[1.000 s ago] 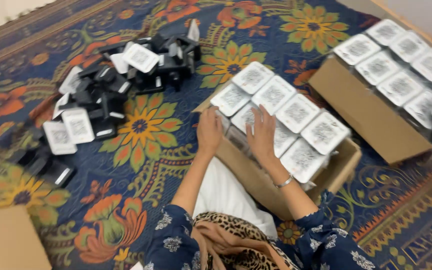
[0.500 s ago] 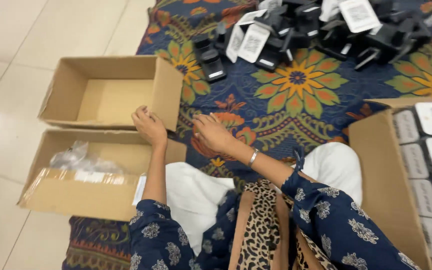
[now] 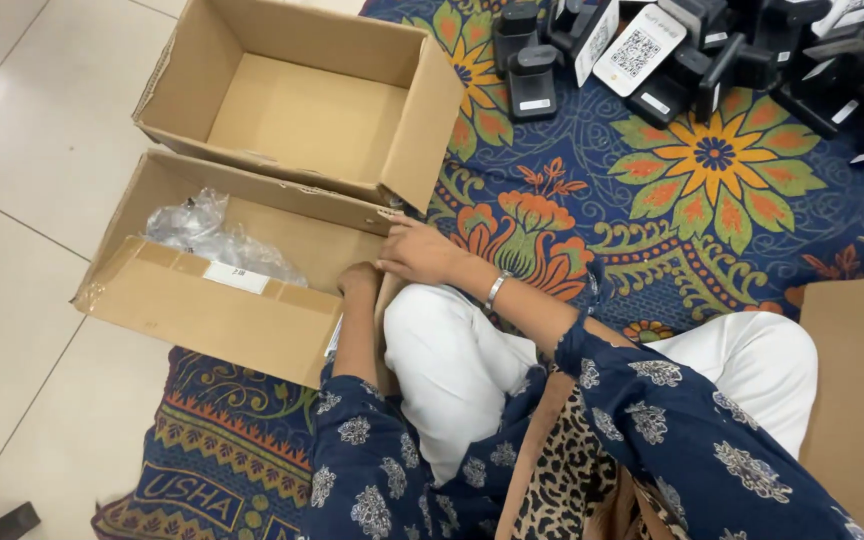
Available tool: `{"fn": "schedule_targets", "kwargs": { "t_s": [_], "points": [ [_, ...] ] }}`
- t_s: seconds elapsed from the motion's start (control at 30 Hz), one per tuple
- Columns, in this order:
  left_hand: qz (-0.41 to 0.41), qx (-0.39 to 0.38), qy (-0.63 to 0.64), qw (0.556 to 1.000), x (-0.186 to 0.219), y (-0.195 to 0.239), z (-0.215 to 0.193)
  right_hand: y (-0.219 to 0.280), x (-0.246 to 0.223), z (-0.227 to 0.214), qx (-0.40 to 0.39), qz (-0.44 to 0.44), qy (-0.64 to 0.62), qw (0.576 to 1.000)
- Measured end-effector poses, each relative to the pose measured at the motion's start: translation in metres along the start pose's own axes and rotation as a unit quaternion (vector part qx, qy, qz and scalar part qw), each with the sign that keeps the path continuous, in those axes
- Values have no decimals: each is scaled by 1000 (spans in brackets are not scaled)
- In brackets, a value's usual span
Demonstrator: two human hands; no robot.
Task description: The person sits on a patterned rug and packs small white electronic devices into clear plastic bags. They take each device from a pile, place it into a bag, and then put the bagged device into a cardboard box. The person repeats this process for multiple devices.
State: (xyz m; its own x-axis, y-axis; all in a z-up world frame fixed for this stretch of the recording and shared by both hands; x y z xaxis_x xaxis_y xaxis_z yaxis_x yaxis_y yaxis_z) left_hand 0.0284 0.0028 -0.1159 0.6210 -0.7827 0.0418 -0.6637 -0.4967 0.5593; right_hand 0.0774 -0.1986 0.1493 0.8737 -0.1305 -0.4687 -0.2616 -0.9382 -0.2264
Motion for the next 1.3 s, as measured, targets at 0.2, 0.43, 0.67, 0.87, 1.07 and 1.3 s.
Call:
{"fn": "schedule_targets", "kwargs": {
  "t_s": [0.2,0.43,0.67,0.87,1.07,1.3],
  "points": [
    [52,132,48,989,5,12,-19,1,-5,-2,-10,36,-9,999],
    [18,470,206,858,48,142,-159,6,-2,4,8,45,-35,998],
    [164,589,393,687,139,229,-242,67,32,17,159,133,-298,932],
    [251,482,519,660,243,263,-219,209,31,-66,343,327,-502,724],
    [373,397,560,625,327,300,-182,295,32,-131,436,336,-469,691],
    [435,326,459,703,353,336,-181,316,1,-182,528,300,-293,739]
  ]
}}
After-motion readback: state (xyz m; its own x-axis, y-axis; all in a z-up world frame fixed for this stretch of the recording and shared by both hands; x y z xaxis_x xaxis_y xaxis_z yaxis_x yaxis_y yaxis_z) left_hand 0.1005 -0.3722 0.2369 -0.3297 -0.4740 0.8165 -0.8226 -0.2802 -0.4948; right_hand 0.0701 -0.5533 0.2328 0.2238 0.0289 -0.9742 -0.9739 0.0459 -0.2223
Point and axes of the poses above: each hand's wrist, its own y-axis away from the middle knuckle, its own z-axis out of the palm, x = y × z, the point moved 3 cm from there along -y, towards the middle knuckle, and after that the axes turned 6 degrees about z, right-handed, at the moved point
